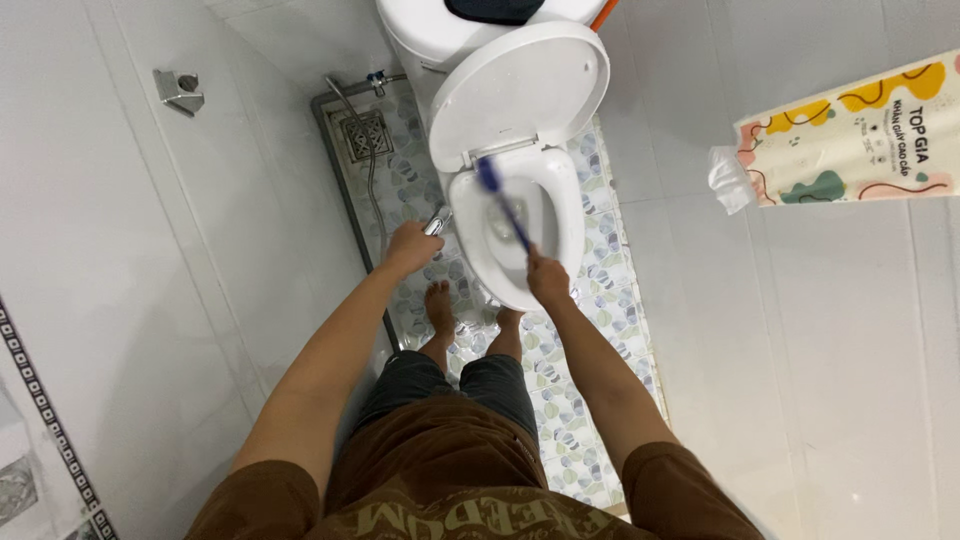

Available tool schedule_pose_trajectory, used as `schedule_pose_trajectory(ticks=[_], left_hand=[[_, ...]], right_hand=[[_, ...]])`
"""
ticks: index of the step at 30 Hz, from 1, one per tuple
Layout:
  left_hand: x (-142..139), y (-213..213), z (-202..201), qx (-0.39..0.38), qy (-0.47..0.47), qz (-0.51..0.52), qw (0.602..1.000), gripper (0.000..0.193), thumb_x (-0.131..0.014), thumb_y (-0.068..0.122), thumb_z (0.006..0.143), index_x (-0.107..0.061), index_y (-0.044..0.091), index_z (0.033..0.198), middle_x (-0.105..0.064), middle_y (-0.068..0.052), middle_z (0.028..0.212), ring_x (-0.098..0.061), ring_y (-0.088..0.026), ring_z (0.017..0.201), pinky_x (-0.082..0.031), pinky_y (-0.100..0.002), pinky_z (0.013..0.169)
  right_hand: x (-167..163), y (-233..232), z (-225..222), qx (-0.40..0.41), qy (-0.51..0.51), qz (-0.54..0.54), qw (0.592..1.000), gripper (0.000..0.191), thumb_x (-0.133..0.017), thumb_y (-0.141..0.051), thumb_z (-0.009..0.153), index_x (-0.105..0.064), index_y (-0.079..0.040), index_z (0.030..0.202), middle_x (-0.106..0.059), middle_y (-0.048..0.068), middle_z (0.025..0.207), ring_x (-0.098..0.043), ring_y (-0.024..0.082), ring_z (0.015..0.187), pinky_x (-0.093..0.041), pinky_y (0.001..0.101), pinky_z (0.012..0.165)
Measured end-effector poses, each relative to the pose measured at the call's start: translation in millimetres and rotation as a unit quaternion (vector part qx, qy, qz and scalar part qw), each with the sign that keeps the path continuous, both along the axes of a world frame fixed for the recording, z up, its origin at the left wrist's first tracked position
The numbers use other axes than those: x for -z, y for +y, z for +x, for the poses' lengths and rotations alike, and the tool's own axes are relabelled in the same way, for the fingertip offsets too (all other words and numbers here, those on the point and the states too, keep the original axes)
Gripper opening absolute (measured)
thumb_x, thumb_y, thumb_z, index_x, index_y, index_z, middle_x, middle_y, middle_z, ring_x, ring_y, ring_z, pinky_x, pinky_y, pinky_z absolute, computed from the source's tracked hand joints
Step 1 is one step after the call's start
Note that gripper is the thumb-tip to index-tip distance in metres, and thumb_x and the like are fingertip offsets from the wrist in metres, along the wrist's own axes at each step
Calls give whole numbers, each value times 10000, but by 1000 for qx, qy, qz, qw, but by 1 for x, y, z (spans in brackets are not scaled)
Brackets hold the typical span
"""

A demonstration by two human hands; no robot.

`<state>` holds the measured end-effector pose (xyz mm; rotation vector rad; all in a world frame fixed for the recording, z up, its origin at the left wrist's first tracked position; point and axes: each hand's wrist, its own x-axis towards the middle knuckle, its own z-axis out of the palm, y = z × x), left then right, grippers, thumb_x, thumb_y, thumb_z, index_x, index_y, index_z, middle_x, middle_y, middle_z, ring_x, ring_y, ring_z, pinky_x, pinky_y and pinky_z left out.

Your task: The person scrubs the inside of a toilet bowl with a toilet brush while rinsing the brush under a handheld bidet sprayer. They scrub the bowl rim and interior, spray water into the bowl, and at one point place a black cloth on the toilet tank before resuming scrubbing.

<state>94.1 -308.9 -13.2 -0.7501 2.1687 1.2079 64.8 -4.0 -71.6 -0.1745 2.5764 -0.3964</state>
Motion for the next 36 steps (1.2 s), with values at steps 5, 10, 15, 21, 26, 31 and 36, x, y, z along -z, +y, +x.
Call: schedule_pose_trajectory(ticks=[5, 10, 15, 21, 26, 31, 36], left_hand=[[8, 2, 9, -7, 2, -22, 1000, 269, -715, 224, 692, -722, -25, 793, -695, -172, 759, -691, -313, 682, -534, -455, 633], [12, 9, 11, -17, 0, 2, 1000, 296, -717, 260, 718, -717, -23, 806, -716, -187, 744, -712, -313, 693, -541, -442, 659], [3, 28, 12, -9, 5, 9, 1000, 259, -718, 261, 705, -727, 28, 818, -729, -167, 757, -711, -311, 716, -543, -432, 690], [-7, 36, 23, -5, -40, -8, 999, 263, -714, 258, 724, -750, 25, 841, -738, -161, 797, -719, -318, 777, -539, -458, 736], [0, 32, 21, -22, -43, 17, 999, 278, -714, 261, 720, -737, 18, 852, -733, -194, 782, -745, -338, 731, -583, -436, 698], [5, 26, 19, -25, -8, -10, 1000, 296, -717, 245, 720, -725, -24, 844, -713, -212, 769, -723, -345, 725, -556, -451, 680], [0, 17, 19, -19, 6, -21, 1000, 264, -712, 226, 707, -742, -13, 814, -717, -198, 756, -712, -325, 711, -533, -433, 680]], right_hand=[[-1, 2, -1, -23, -25, 19, 999, 328, -474, -380, 1095, -750, -270, 1234, -742, 182, 935, -725, 396, 862, -568, 529, 809], [-1, 4, 4, -81, 55, -26, 995, 444, -497, -264, 1003, -591, -231, 1436, -719, 212, 859, -700, 420, 801, -559, 543, 719], [-2, 9, 8, -67, 24, -39, 997, 409, -530, -300, 986, -619, -243, 1381, -731, 181, 849, -696, 417, 804, -549, 546, 729], [-4, 17, 9, -90, 24, -23, 995, 432, -515, -293, 1005, -577, -234, 1428, -719, 198, 835, -695, 422, 786, -552, 551, 719], [-6, 25, 7, 7, 62, -55, 997, 395, -521, -321, 1029, -586, -236, 1410, -718, 214, 861, -688, 443, 796, -546, 561, 718], [-7, 27, 7, -147, 4, -3, 989, 446, -500, -313, 1009, -553, -268, 1450, -717, 220, 826, -693, 434, 774, -550, 565, 705], [-8, 20, 7, -36, 33, -41, 998, 397, -498, -321, 1043, -593, -239, 1420, -718, 213, 869, -697, 428, 797, -556, 555, 715]])
